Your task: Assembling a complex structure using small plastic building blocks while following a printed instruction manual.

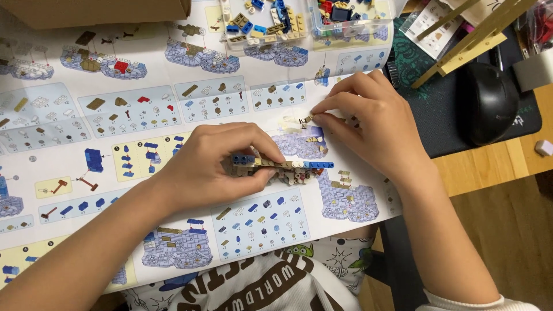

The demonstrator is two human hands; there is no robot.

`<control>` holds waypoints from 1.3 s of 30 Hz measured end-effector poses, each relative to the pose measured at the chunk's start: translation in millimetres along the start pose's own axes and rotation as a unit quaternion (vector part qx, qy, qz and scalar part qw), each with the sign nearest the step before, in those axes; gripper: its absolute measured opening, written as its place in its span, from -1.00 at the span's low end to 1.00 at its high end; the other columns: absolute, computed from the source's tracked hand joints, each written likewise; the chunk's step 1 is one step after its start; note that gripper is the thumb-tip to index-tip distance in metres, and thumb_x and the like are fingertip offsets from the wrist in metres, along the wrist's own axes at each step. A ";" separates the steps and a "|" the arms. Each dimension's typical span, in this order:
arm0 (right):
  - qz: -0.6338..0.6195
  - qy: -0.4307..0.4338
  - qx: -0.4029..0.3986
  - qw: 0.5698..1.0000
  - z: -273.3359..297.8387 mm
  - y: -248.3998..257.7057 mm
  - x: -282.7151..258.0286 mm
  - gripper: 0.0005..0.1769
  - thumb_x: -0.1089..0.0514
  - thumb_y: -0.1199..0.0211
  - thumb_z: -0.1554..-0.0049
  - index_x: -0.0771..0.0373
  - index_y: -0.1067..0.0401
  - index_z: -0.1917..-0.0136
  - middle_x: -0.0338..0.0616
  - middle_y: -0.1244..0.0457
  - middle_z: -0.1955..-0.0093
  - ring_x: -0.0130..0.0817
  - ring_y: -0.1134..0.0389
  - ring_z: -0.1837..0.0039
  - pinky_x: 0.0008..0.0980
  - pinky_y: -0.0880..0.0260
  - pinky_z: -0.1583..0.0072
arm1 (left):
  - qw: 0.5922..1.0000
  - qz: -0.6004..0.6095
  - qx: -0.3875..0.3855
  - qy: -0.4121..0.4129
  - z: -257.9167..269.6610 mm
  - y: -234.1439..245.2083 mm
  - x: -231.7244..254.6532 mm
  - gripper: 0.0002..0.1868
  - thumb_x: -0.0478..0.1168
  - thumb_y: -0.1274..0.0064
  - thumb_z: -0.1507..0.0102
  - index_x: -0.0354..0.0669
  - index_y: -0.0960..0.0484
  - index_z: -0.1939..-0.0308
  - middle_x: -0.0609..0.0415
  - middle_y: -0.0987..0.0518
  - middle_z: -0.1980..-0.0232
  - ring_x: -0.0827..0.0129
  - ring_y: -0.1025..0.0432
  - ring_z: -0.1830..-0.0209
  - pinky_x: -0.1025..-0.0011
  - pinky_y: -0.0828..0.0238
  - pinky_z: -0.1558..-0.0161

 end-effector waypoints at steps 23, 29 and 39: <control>-0.077 -0.025 0.000 0.997 0.1 -1.6 6.1 -0.86 0.29 -0.36 -0.12 0.27 -0.54 0.01 -0.05 -0.24 0.03 -0.17 -0.24 -0.05 -0.28 -0.24 -0.05 | 0.982 -0.040 0.186 0.019 11.8 88.1 -2.5 -0.81 -0.53 -0.19 -0.14 -0.43 -0.49 0.24 -0.21 -0.59 0.19 0.18 -0.57 0.14 0.47 -0.57 0.09; -0.061 -0.087 0.037 0.994 7.3 10.3 16.7 -0.95 0.31 -0.29 -0.22 0.29 -0.51 0.01 -0.08 -0.29 0.02 -0.24 -0.26 -0.05 -0.37 -0.24 -0.01 | 0.978 -0.071 0.196 0.020 13.3 97.5 -7.4 -0.82 -0.50 -0.19 -0.17 -0.45 -0.49 0.23 -0.23 -0.59 0.18 0.15 -0.57 0.12 0.45 -0.53 0.10; -0.139 -0.174 0.125 0.967 31.2 28.2 48.2 -0.75 0.20 0.20 -0.45 0.35 -0.25 -0.03 -0.05 -0.12 0.05 -0.29 -0.26 -0.02 -0.34 -0.20 -0.10 | 0.978 -0.110 0.175 0.009 13.9 88.9 -6.0 -0.83 -0.50 -0.18 -0.24 -0.51 -0.49 0.19 -0.28 -0.57 0.15 0.06 -0.55 0.06 0.32 -0.55 0.03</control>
Point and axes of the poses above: each hand's wrist, its own z-axis away from the middle knuckle, its own y-axis out of the back of the hand, x = y × z, the point moved 9 cm from there along -z, towards the middle knuckle
